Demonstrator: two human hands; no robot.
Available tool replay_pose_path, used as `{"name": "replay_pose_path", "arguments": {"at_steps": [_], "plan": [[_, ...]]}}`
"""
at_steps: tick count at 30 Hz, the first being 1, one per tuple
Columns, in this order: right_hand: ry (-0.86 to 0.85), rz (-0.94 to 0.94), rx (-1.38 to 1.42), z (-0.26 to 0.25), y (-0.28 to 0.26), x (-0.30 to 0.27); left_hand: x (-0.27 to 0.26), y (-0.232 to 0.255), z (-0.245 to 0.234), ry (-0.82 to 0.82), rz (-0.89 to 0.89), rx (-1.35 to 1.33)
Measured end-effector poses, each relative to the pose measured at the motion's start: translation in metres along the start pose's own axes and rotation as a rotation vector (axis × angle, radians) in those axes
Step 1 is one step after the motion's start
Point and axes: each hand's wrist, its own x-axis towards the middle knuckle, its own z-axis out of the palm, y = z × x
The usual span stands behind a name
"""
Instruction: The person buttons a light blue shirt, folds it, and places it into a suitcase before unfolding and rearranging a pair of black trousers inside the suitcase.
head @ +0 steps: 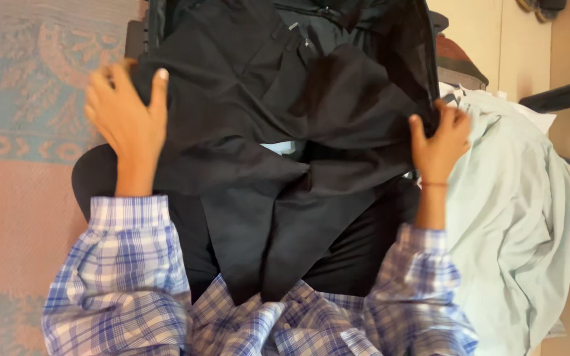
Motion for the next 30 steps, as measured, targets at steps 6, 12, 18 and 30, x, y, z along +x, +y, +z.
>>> {"name": "replay_pose_path", "arguments": {"at_steps": [6, 12, 18, 30], "plan": [[0.047, 0.258, 0.289, 0.003, -0.035, -0.103, -0.064, 0.026, -0.017, -0.067, 0.185, 0.238], [-0.214, 0.229, -0.110, -0.017, -0.086, -0.177, -0.107, 0.055, -0.068, -0.082, 0.184, 0.598], [-0.183, 0.124, -0.120, -0.014, -0.108, -0.169, -0.123, 0.071, -0.069, -0.474, 0.036, -0.243], [0.064, 0.354, 0.615, -0.060, -0.039, -0.168, -0.178, 0.061, -0.062, -0.532, -0.202, -0.763]]}}
